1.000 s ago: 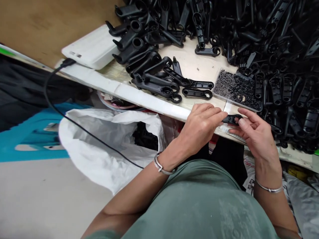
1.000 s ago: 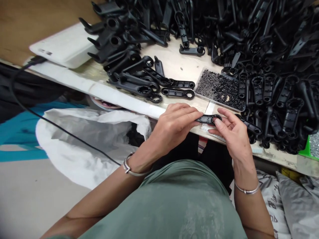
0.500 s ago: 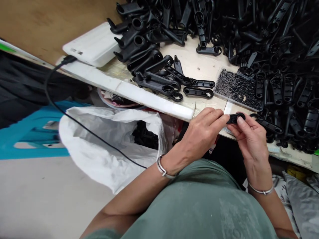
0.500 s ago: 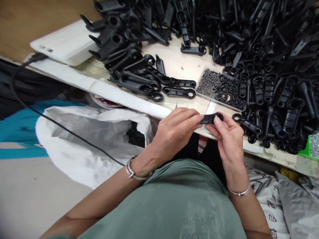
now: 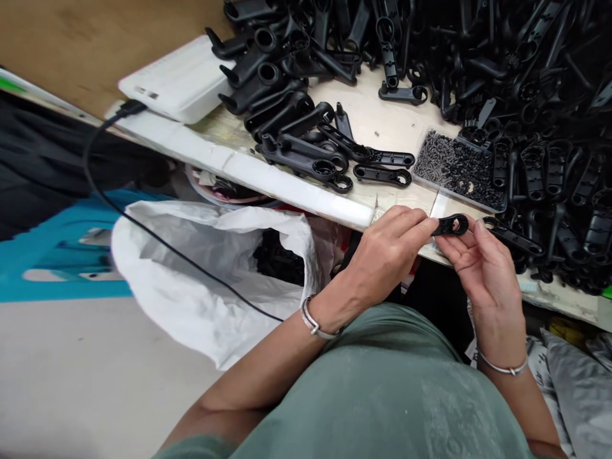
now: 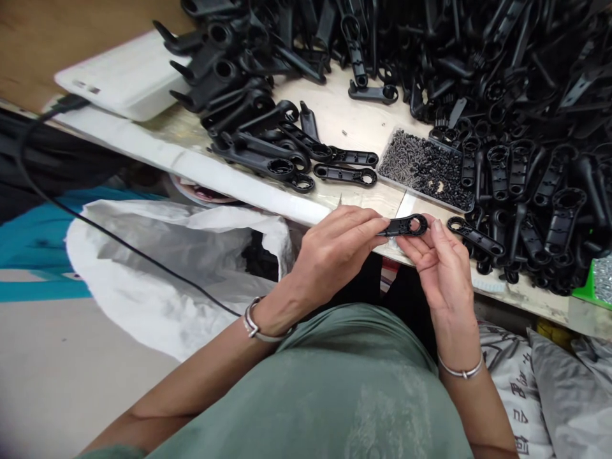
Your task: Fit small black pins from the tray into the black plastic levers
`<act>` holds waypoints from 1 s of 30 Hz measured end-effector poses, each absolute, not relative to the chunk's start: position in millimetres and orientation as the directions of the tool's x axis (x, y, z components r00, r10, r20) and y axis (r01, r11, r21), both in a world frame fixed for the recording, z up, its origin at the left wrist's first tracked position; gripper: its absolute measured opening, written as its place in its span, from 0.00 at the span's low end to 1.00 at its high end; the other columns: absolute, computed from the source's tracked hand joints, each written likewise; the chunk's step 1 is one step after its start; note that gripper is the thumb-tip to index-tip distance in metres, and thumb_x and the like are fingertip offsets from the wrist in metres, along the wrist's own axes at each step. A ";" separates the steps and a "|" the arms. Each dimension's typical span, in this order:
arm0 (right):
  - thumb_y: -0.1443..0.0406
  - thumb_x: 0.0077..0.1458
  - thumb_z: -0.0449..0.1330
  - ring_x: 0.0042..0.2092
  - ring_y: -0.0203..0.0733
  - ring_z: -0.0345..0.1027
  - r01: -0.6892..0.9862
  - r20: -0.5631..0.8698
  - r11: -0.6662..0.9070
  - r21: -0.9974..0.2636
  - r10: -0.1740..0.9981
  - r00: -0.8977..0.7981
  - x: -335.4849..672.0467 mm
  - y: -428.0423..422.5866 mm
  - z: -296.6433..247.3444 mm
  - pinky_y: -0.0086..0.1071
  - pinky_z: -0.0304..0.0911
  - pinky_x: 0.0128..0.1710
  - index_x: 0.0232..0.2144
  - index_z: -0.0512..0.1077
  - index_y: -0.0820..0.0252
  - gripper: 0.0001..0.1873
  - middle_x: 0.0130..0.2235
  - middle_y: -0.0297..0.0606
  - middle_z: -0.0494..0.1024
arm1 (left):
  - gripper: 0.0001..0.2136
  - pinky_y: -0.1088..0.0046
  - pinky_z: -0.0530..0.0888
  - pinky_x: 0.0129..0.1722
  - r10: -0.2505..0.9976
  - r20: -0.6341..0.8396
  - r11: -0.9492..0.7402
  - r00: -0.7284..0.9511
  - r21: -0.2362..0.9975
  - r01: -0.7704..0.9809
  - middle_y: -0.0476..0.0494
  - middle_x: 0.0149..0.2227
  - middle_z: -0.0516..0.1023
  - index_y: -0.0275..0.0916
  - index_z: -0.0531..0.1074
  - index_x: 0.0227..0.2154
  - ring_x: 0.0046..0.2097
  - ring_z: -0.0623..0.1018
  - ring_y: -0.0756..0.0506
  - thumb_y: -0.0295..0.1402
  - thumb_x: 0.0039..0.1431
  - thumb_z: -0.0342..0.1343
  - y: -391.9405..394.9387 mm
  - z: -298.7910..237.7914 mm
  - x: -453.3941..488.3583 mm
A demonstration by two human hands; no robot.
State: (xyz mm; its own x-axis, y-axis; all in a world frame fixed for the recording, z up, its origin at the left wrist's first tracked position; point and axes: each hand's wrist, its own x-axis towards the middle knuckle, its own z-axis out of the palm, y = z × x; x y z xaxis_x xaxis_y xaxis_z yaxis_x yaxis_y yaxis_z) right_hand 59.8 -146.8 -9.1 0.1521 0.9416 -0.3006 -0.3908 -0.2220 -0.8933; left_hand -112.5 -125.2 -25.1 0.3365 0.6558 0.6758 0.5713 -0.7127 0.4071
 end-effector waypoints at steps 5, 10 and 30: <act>0.59 0.56 0.67 0.42 0.39 0.80 -0.392 -0.322 -0.240 -0.888 0.934 0.157 62.7 -147.7 -6.3 0.40 0.75 0.50 0.38 0.77 0.56 0.09 0.39 0.33 0.83 | 0.05 0.73 0.75 0.45 0.654 0.671 -0.719 0.348 0.410 0.561 0.44 0.38 0.80 0.35 0.72 0.42 0.40 0.76 0.48 0.28 0.68 0.52 -124.4 -23.9 -113.1; 0.64 0.48 0.72 0.35 0.37 0.80 -0.390 -0.383 -0.294 -0.873 0.907 0.173 62.3 -146.7 -3.3 0.34 0.78 0.42 0.38 0.78 0.57 0.13 0.37 0.33 0.83 | 0.05 0.72 0.75 0.45 0.665 0.652 -0.716 0.365 0.417 0.560 0.45 0.38 0.80 0.36 0.73 0.41 0.40 0.76 0.48 0.30 0.68 0.52 -123.4 -22.7 -114.5; 0.64 0.42 0.75 0.37 0.34 0.79 -0.530 -0.372 -0.180 -0.829 0.884 0.282 41.1 -149.4 -8.7 0.31 0.77 0.44 0.30 0.79 0.59 0.11 0.36 0.31 0.83 | 0.03 0.72 0.76 0.44 0.637 0.721 -0.725 0.273 0.439 0.531 0.46 0.37 0.80 0.37 0.70 0.42 0.40 0.77 0.49 0.27 0.67 0.54 -124.5 -27.8 -108.7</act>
State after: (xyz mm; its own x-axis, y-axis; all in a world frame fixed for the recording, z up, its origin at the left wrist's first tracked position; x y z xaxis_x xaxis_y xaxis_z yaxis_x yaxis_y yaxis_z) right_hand 41.1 -149.4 -8.7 0.2818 0.8844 -0.3721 -0.5299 -0.1799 -0.8288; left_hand -108.7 -124.5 -27.8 0.2734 0.6366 0.7211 0.5307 -0.7251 0.4388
